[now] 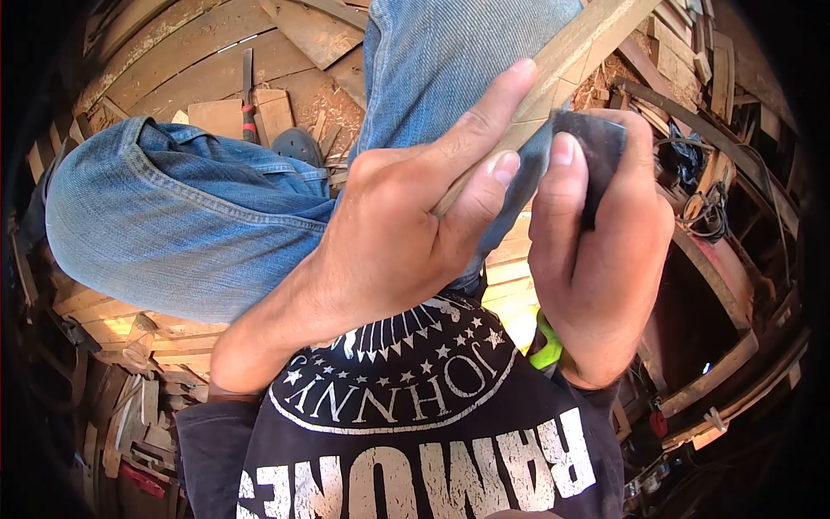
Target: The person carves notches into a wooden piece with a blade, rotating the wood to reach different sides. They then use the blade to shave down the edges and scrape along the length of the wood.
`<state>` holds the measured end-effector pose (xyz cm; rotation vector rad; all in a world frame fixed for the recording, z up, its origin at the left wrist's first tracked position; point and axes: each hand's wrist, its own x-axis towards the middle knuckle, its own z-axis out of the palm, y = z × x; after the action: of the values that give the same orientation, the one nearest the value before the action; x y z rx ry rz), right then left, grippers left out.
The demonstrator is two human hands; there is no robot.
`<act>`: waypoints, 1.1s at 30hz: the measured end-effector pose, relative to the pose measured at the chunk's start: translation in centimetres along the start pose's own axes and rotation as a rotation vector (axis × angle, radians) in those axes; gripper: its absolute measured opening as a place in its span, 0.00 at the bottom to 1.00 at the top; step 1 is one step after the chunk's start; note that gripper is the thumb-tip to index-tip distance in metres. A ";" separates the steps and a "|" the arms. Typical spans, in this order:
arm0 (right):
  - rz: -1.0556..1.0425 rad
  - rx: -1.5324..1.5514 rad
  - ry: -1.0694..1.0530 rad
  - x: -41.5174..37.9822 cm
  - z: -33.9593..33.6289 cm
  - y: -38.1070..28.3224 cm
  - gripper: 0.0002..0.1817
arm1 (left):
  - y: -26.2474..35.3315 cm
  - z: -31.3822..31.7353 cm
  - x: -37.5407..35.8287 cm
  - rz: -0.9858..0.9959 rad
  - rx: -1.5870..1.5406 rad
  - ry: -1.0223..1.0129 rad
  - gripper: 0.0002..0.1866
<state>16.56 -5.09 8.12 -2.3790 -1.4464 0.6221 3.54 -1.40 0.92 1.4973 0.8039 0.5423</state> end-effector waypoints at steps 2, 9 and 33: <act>-0.001 0.014 0.006 0.0 0.0 0.0 0.07 | 0.1 0.0 -0.1 -0.018 0.004 -0.020 0.26; -0.003 0.042 0.026 0.1 -0.1 0.3 0.08 | 0.0 0.2 -0.1 -0.018 -0.001 -0.005 0.27; -0.070 -0.120 -0.027 -0.1 -0.3 0.7 0.09 | 0.0 0.6 0.0 -0.043 0.004 0.018 0.28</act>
<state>17.21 -5.45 8.07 -2.4056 -1.6142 0.5672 3.95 -1.78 0.90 1.4775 0.8497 0.5232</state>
